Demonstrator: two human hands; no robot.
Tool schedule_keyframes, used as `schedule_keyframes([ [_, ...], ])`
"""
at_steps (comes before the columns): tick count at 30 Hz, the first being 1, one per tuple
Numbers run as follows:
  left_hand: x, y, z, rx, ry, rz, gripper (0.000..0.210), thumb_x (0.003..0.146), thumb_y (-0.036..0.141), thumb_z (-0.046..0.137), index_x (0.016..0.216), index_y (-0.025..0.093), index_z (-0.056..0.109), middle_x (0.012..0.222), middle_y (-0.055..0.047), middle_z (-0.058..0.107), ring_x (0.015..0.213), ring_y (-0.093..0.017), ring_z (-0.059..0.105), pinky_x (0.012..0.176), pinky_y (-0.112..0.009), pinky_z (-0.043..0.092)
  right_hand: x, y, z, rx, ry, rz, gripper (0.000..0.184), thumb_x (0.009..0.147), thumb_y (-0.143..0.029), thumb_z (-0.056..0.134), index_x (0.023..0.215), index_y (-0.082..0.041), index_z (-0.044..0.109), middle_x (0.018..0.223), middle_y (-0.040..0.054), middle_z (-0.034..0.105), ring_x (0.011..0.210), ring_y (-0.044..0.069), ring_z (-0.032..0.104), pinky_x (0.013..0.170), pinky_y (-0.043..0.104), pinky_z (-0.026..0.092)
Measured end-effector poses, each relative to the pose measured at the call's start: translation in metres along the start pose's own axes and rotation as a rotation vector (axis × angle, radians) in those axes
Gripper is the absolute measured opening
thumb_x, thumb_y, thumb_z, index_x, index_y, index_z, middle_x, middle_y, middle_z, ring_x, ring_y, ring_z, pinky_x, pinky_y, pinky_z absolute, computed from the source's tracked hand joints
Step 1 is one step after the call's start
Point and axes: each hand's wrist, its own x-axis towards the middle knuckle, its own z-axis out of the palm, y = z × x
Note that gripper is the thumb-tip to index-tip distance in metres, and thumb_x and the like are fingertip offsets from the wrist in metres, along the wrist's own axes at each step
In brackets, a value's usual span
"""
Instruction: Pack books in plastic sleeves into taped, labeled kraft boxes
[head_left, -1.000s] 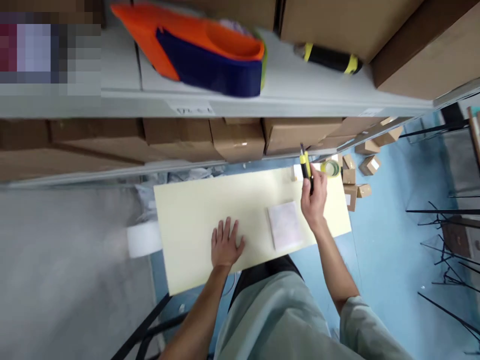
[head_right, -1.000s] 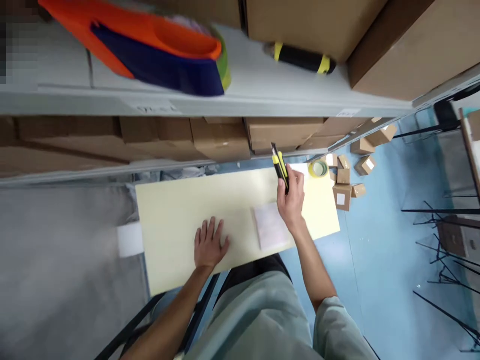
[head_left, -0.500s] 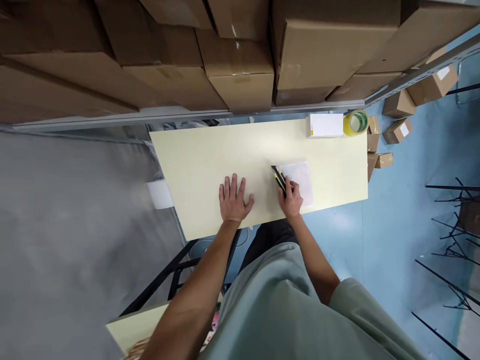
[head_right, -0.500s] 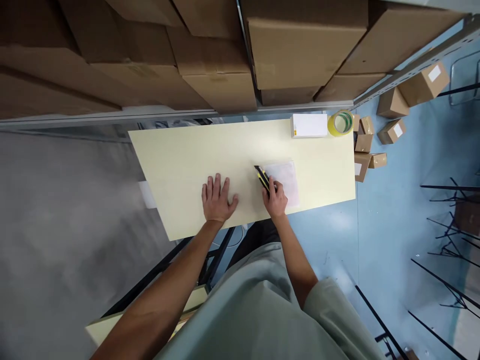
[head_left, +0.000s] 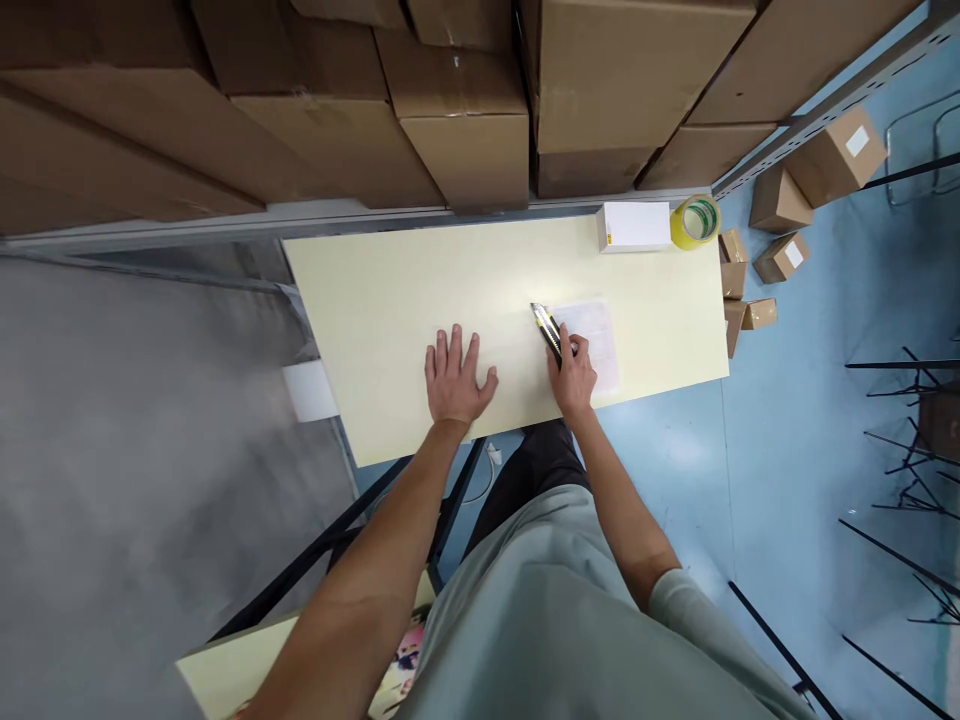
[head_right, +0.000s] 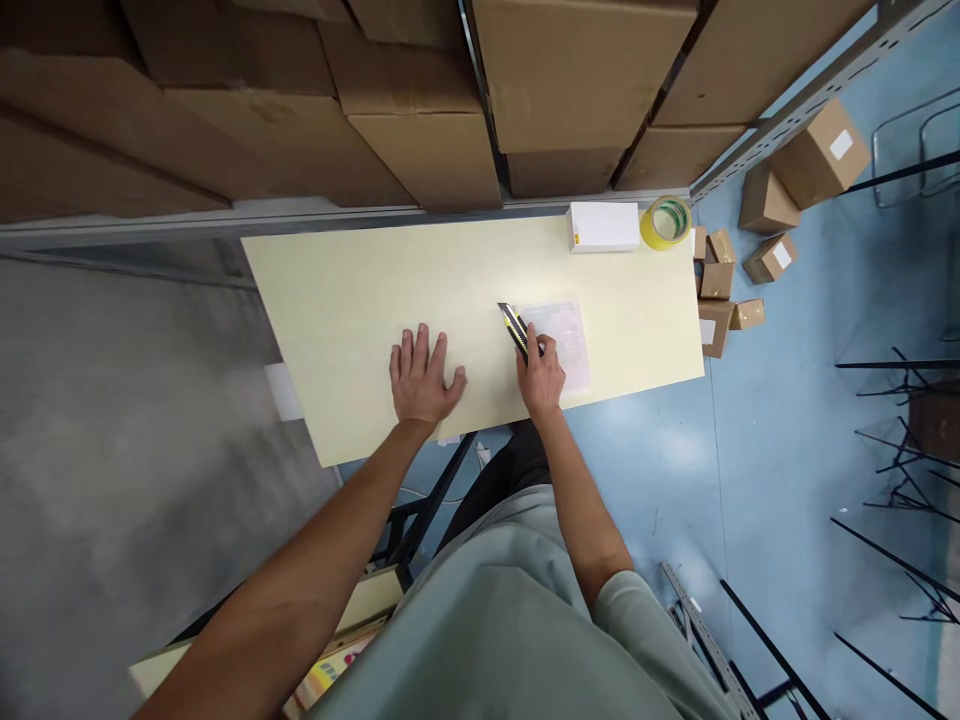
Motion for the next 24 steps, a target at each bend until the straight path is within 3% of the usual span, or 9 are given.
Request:
schedule_keyframes([
  [7, 0.000, 0.002, 0.000, -0.012, -0.029, 0.027, 0.078, 0.109, 0.053, 0.045, 0.174, 0.012, 0.037, 0.187, -0.018, 0.017, 0.175, -0.037, 0.001, 0.140, -0.063, -0.001, 0.002, 0.002, 0.005, -0.010, 0.021, -0.021, 0.063, 0.118, -0.045, 0.044, 0.177, -0.025, 0.034, 0.142, 0.0196, 0.062, 0.125, 0.027, 0.066, 0.088, 0.030, 0.064],
  [12, 0.012, 0.024, 0.006, -0.030, -0.050, 0.066, 0.076, 0.111, 0.049, 0.039, 0.176, 0.008, 0.030, 0.187, -0.020, 0.014, 0.175, -0.037, 0.000, 0.139, -0.066, -0.005, 0.001, 0.000, 0.002, -0.047, -0.014, -0.014, 0.062, 0.118, -0.044, 0.042, 0.177, -0.024, 0.035, 0.144, 0.0198, 0.059, 0.126, 0.027, 0.065, 0.093, 0.030, 0.062],
  [17, 0.026, 0.049, 0.021, -0.045, -0.113, 0.165, 0.072, 0.111, 0.047, 0.040, 0.175, 0.015, 0.036, 0.187, -0.013, 0.018, 0.176, -0.034, 0.004, 0.140, -0.061, -0.004, 0.001, -0.001, 0.000, -0.044, -0.014, -0.017, 0.060, 0.119, -0.045, 0.038, 0.175, -0.024, 0.040, 0.146, 0.0199, 0.059, 0.128, 0.027, 0.065, 0.094, 0.031, 0.063],
  [24, 0.025, 0.047, 0.025, -0.028, -0.092, 0.159, 0.071, 0.110, 0.047, 0.043, 0.174, 0.016, 0.038, 0.187, -0.011, 0.020, 0.176, -0.032, 0.005, 0.141, -0.060, -0.001, 0.000, -0.002, -0.002, -0.016, 0.006, -0.033, 0.059, 0.118, -0.044, 0.042, 0.175, -0.026, 0.040, 0.144, 0.0181, 0.060, 0.125, 0.026, 0.067, 0.089, 0.030, 0.064],
])
